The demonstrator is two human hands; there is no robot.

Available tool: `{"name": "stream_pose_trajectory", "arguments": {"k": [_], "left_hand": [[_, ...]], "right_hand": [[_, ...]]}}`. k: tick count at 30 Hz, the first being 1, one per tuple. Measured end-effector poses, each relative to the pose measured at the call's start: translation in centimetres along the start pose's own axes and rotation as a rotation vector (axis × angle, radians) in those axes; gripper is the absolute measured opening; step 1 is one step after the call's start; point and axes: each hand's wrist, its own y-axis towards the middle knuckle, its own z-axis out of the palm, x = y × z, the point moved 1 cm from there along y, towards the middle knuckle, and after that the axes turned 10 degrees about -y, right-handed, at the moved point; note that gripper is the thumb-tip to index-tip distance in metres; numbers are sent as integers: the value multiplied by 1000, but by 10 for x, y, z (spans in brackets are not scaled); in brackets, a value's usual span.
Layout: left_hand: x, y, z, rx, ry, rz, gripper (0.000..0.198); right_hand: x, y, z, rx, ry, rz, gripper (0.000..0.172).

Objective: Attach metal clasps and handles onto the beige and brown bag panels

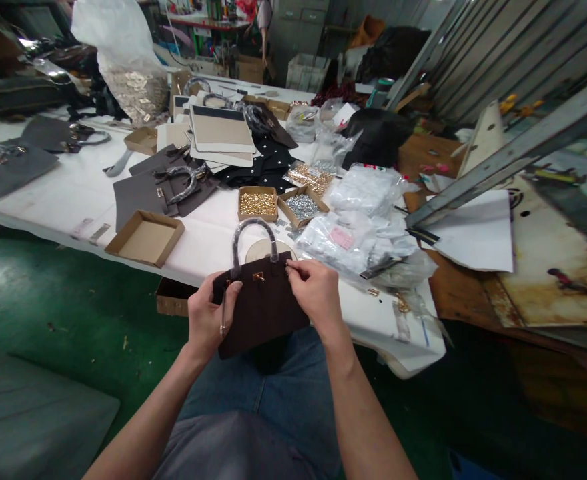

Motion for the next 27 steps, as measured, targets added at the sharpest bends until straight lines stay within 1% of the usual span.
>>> {"name": "stream_pose_trajectory", "arguments": {"k": [3, 8, 14, 20, 24, 27], "left_hand": [[0, -1, 2, -6, -19, 12, 19], [0, -5, 7, -14, -11, 46, 20], [1, -11, 10, -5, 43, 63, 22], [5, -17, 11, 51, 59, 107, 24], [6, -19, 11, 67, 71, 151, 25], [6, -19, 12, 113, 86, 174, 26]], "right_hand": [[-1, 0, 1, 2, 1, 1, 23], [0, 3, -1, 10, -69, -16, 22], [2, 9, -5, 91, -142, -36, 20], [7, 19, -9, 184, -215, -30, 22], [12, 22, -9, 207, -303, -62, 23], [15, 22, -9, 221, -399, -119, 23]]}}
